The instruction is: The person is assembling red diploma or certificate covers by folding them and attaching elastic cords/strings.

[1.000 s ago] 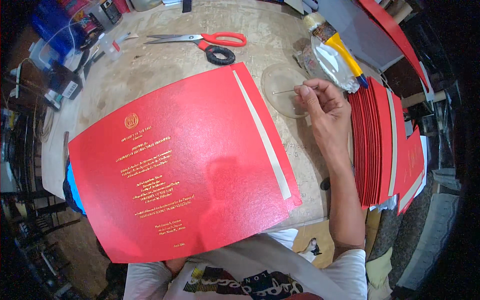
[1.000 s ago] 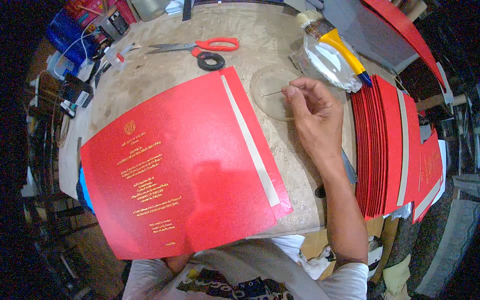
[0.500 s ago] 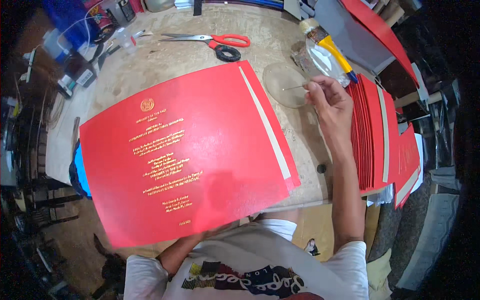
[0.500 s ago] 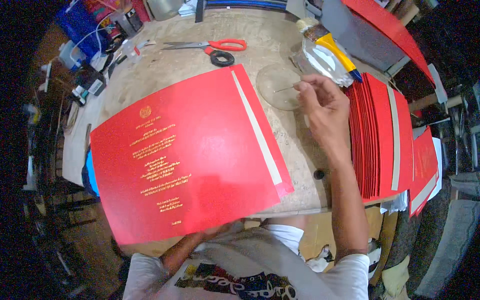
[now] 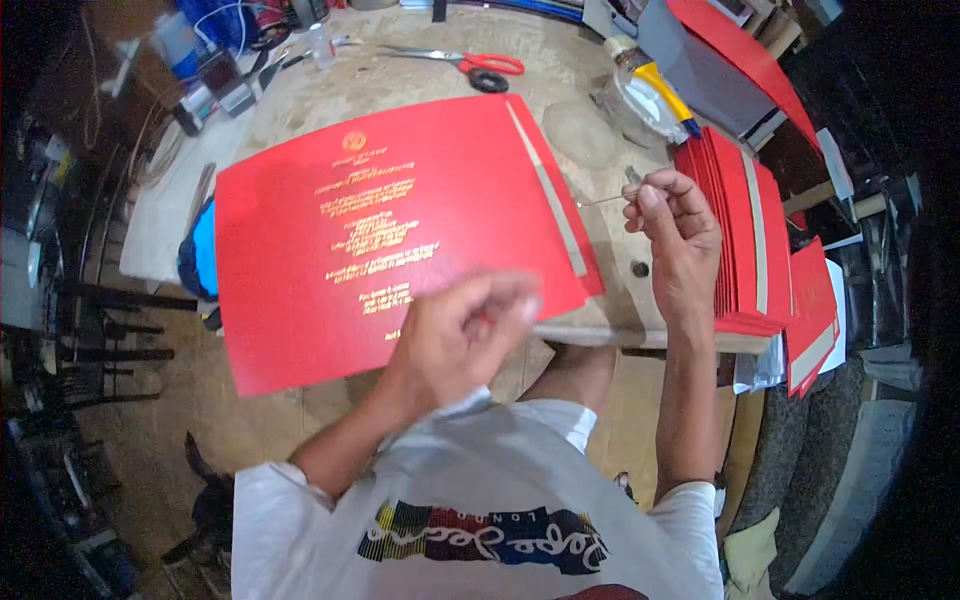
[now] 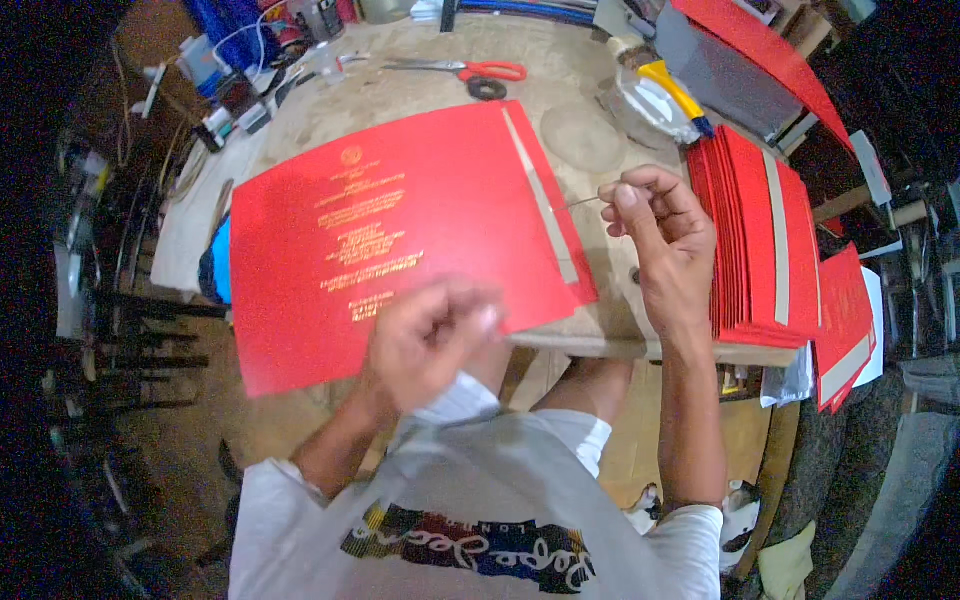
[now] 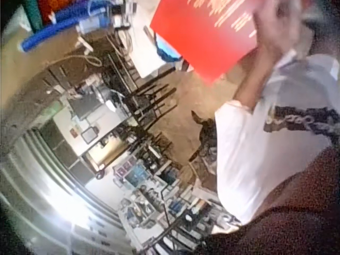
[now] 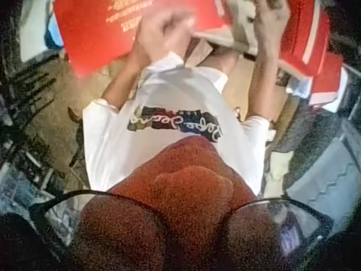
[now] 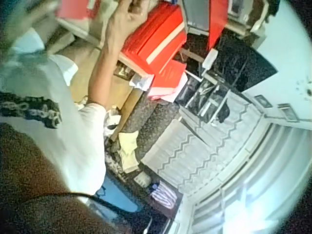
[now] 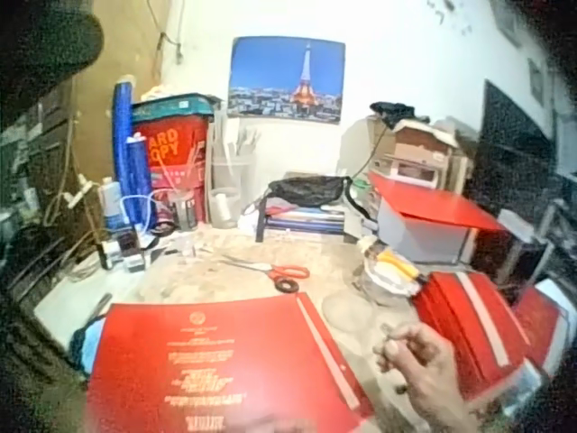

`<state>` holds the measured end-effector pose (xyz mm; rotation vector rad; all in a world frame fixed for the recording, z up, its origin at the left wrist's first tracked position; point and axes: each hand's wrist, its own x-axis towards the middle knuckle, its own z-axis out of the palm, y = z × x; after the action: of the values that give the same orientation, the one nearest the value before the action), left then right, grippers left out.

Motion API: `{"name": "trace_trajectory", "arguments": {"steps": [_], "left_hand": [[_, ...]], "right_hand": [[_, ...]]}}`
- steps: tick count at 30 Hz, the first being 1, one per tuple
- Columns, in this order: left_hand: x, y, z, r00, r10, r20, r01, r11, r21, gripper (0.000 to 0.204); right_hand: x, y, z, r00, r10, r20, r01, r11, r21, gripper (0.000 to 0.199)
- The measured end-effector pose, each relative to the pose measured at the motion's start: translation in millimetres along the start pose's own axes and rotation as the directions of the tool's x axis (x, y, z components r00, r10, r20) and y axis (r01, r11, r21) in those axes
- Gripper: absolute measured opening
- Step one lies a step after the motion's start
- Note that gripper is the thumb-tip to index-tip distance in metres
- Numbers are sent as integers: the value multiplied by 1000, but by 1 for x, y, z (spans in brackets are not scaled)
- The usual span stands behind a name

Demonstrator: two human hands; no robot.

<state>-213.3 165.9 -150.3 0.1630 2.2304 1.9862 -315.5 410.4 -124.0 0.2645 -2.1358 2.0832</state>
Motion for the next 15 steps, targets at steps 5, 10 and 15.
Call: {"name": "trace_trajectory", "arguments": {"steps": [5,10,15], "left_hand": [[16,9,10,990,-139,10,132,915,-382,27],[18,4,19,990,-129,61,142,922,-361,27],[13,5,23,987,-157,45,162,919,-360,25]], "right_hand": [[-36,-18,5,997,-6,73,5,1000,20,19],[-52,-18,3,992,14,126,-11,1000,-22,20],[-58,-18,2,988,25,151,-19,999,-42,19]]}}
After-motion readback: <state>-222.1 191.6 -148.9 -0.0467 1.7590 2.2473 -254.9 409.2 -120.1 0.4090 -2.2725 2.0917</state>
